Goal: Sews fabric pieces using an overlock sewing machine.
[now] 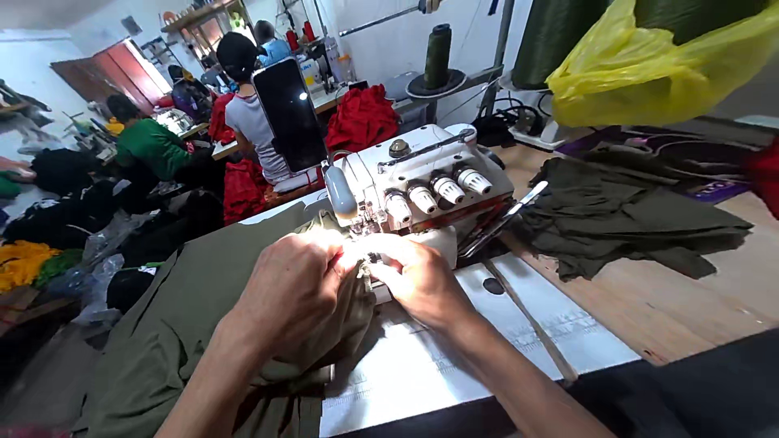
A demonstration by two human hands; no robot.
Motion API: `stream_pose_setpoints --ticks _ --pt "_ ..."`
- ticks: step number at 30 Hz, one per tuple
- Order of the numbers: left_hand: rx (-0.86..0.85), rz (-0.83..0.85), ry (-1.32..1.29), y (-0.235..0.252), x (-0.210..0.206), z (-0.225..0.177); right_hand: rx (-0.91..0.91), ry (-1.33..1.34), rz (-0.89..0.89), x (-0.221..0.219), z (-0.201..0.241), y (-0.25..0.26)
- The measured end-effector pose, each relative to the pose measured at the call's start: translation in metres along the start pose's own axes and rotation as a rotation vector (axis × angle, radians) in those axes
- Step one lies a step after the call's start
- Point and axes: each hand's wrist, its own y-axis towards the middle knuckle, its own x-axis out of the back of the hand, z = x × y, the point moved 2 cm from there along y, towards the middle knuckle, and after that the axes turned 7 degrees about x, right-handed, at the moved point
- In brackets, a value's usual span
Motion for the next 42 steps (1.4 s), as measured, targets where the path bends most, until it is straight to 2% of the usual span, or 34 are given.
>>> stream_pose_setpoints --ticks 6,12,14,16,18,21,25,27,30,33,38,42 --pt "0.094 -0.072 -0.038 -0.003 -0.003 0.004 0.087 0.066 0.074 0.002 -0.013 0.013" --pt "0.113 -0.106 -0.155 0.002 -0.003 0.0 0.145 0.035 0.145 0.021 0.016 0.033" --pt "0.118 -0.181 -0.187 0.001 -0.007 -0.001 0.111 -0.001 0.152 0.023 0.022 0.04" --pt "0.115 -0.327 -0.13 -0.004 -0.028 -0.005 0.009 0.014 0.133 0.024 0.024 0.041" --pt "0.131 -0.455 -0.025 -0.014 -0.066 -0.012 -0.086 0.056 0.099 0.025 0.028 0.036" --pt "0.107 -0.568 0.073 -0.029 -0.107 -0.013 -0.147 0.043 0.07 0.025 0.027 0.018" --pt "0.028 -0.541 0.14 -0.048 -0.11 -0.012 -0.216 0.139 -0.037 0.011 0.005 -0.035" --pt "-0.008 -0.493 0.16 -0.053 -0.109 -0.011 -0.187 0.215 -0.118 0.001 -0.003 -0.054" --pt "-0.017 -0.461 0.182 -0.05 -0.104 -0.011 -0.13 0.229 -0.206 -0.005 -0.004 -0.057" --pt "-0.014 -0.458 0.154 -0.042 -0.101 -0.008 -0.16 0.241 -0.226 -0.009 -0.008 -0.048" --pt "0.096 -0.345 -0.154 -0.029 -0.082 -0.006 -0.192 0.109 -0.116 -0.003 -0.008 -0.02" --pt "0.125 -0.24 -0.199 -0.011 -0.05 0.0 -0.095 0.13 0.091 0.006 -0.013 0.004"
